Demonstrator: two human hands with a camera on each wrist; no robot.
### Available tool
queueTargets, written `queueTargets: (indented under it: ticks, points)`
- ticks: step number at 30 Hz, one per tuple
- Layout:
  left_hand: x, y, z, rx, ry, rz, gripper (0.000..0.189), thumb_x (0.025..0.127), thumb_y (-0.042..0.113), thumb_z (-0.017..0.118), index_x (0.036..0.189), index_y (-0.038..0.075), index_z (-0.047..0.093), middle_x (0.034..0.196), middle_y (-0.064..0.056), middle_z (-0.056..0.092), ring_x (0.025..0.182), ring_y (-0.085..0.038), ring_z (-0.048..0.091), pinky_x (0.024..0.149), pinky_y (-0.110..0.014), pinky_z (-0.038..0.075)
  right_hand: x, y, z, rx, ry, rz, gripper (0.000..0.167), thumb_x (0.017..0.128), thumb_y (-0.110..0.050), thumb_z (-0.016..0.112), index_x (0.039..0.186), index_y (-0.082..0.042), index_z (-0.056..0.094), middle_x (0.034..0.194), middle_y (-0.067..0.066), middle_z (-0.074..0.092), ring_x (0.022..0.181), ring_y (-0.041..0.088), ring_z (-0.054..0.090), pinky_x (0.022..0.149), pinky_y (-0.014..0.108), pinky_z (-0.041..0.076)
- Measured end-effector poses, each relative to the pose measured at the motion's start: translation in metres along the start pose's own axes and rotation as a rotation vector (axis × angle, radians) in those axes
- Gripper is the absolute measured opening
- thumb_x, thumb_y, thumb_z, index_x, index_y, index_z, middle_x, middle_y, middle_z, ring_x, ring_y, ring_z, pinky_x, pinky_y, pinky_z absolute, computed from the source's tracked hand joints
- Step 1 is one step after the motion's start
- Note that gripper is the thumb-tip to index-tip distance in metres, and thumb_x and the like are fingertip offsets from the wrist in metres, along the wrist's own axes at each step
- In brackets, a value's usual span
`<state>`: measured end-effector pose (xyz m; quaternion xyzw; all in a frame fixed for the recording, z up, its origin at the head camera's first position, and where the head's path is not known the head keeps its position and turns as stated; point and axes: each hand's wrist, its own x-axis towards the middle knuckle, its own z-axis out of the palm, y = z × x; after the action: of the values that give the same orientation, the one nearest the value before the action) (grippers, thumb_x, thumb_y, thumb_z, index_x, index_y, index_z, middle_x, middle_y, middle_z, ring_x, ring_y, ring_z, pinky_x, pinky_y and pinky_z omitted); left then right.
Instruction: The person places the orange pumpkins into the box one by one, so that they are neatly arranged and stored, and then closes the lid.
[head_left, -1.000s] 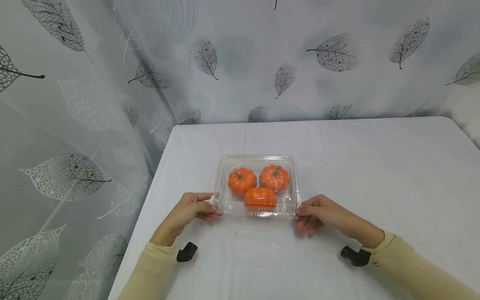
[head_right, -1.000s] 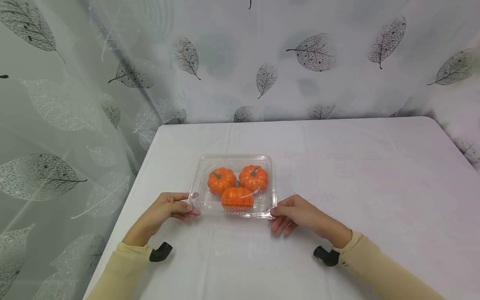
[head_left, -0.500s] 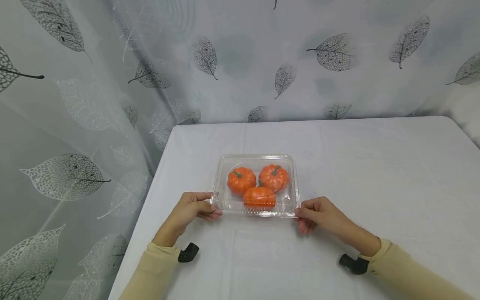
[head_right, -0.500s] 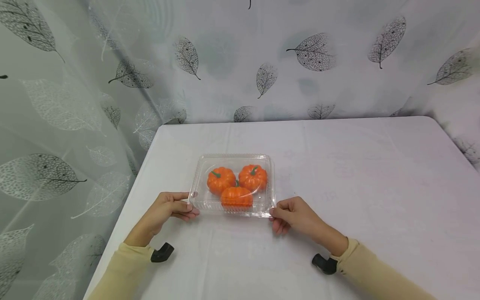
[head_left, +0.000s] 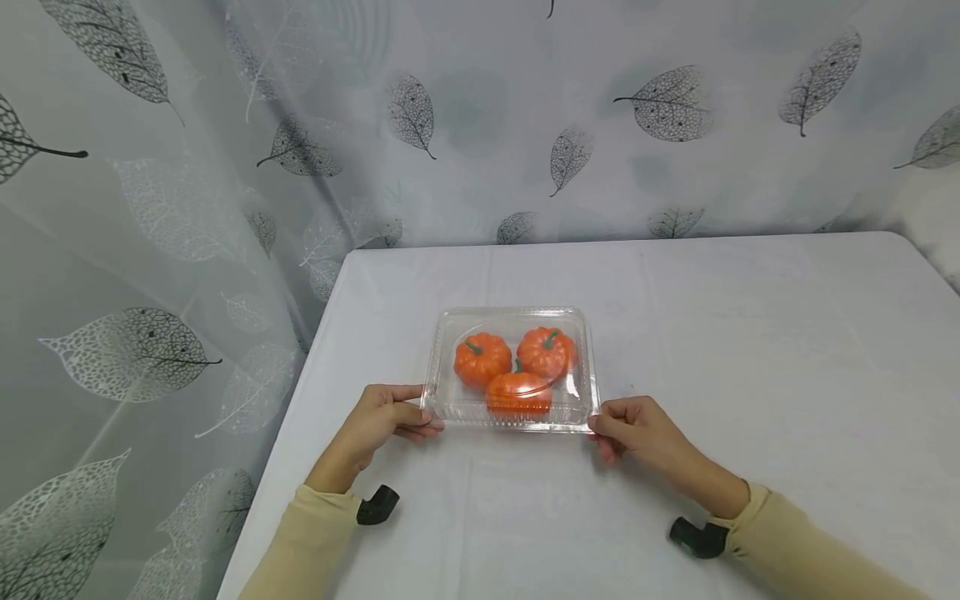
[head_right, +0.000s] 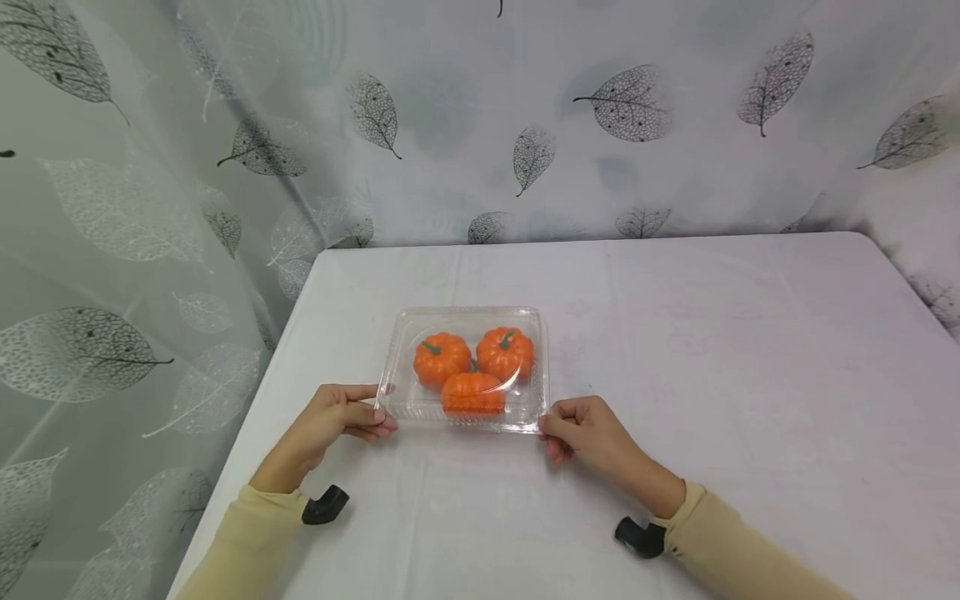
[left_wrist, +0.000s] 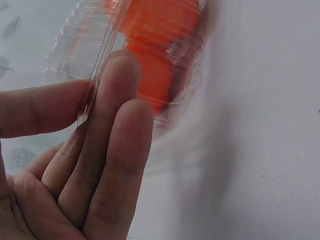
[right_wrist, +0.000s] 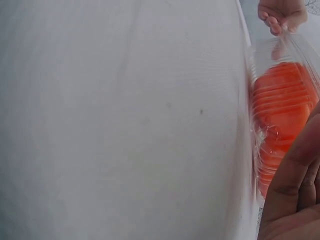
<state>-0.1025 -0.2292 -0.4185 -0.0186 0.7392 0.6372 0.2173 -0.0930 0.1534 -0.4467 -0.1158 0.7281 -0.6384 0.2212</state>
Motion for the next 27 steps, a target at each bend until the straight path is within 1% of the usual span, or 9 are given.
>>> queueTargets:
  ticks: [7,13,17,20,21,23,25,27]
  points:
    - [0.002,-0.001,-0.002,-0.004,-0.020,0.004,0.049,0.090,-0.002,0.063,0.135,-0.019,0.050,0.091,-0.021,0.075,0.078,-0.022,0.075,0.076,-0.035,0.062,0.001,0.000,0.000,0.029,-0.009,0.018,0.033,0.100,-0.011,0.061,0.082,0.016,0.059,0.063,0.001,0.061,0.059,0.010,0.059,0.058,0.025,0.055]
    - [0.006,-0.001,-0.005,0.020,-0.052,0.010,0.050,0.091,0.001,0.061,0.137,-0.016,0.051,0.092,-0.020,0.075,0.080,-0.024,0.075,0.076,-0.035,0.062,0.003,0.001,0.000,0.044,0.002,0.034,0.031,0.101,-0.010,0.058,0.090,0.019,0.063,0.068,0.004,0.064,0.063,0.012,0.064,0.062,0.029,0.060]
    - [0.008,0.001,-0.006,0.068,-0.074,0.006,0.050,0.092,0.004,0.059,0.139,-0.013,0.052,0.095,-0.019,0.075,0.085,-0.030,0.074,0.078,-0.037,0.062,0.004,0.001,-0.001,0.069,-0.013,0.044,0.030,0.101,-0.008,0.056,0.095,0.020,0.064,0.071,0.008,0.067,0.066,0.014,0.066,0.064,0.032,0.061]
    - [0.008,0.004,-0.009,0.129,-0.059,-0.014,0.051,0.093,0.009,0.057,0.139,-0.011,0.053,0.096,-0.018,0.076,0.089,-0.032,0.074,0.079,-0.039,0.061,0.003,-0.002,-0.004,0.072,-0.037,0.057,0.031,0.101,-0.010,0.055,0.098,0.020,0.064,0.074,0.012,0.069,0.068,0.017,0.068,0.066,0.036,0.062]
    - [0.007,0.006,-0.011,0.155,-0.049,-0.017,0.051,0.094,0.011,0.056,0.140,-0.011,0.053,0.096,-0.018,0.076,0.090,-0.033,0.074,0.080,-0.040,0.061,0.004,-0.003,-0.006,0.063,-0.048,0.064,0.032,0.101,-0.011,0.055,0.099,0.019,0.065,0.075,0.014,0.070,0.069,0.018,0.068,0.067,0.037,0.062]
    - [0.007,0.011,-0.014,0.211,-0.009,-0.027,0.050,0.097,0.018,0.054,0.140,-0.008,0.054,0.099,-0.017,0.075,0.093,-0.032,0.073,0.080,-0.041,0.061,0.004,-0.006,-0.010,0.035,-0.074,0.072,0.033,0.102,-0.013,0.054,0.101,0.018,0.066,0.078,0.017,0.070,0.071,0.021,0.069,0.068,0.039,0.062]
    - [0.007,0.017,-0.017,0.267,0.030,-0.026,0.053,0.101,0.027,0.053,0.143,-0.006,0.052,0.106,-0.017,0.074,0.099,-0.032,0.071,0.082,-0.043,0.060,0.006,-0.009,-0.016,0.001,-0.096,0.077,0.035,0.103,-0.016,0.054,0.101,0.017,0.066,0.080,0.020,0.071,0.072,0.025,0.070,0.069,0.041,0.063]
    - [0.010,0.025,-0.020,0.336,0.066,-0.018,0.060,0.103,0.038,0.054,0.148,-0.002,0.048,0.117,-0.018,0.070,0.104,-0.033,0.068,0.085,-0.045,0.059,0.008,-0.012,-0.022,-0.047,-0.105,0.080,0.035,0.103,-0.018,0.054,0.102,0.014,0.068,0.082,0.021,0.071,0.074,0.027,0.071,0.070,0.042,0.063]
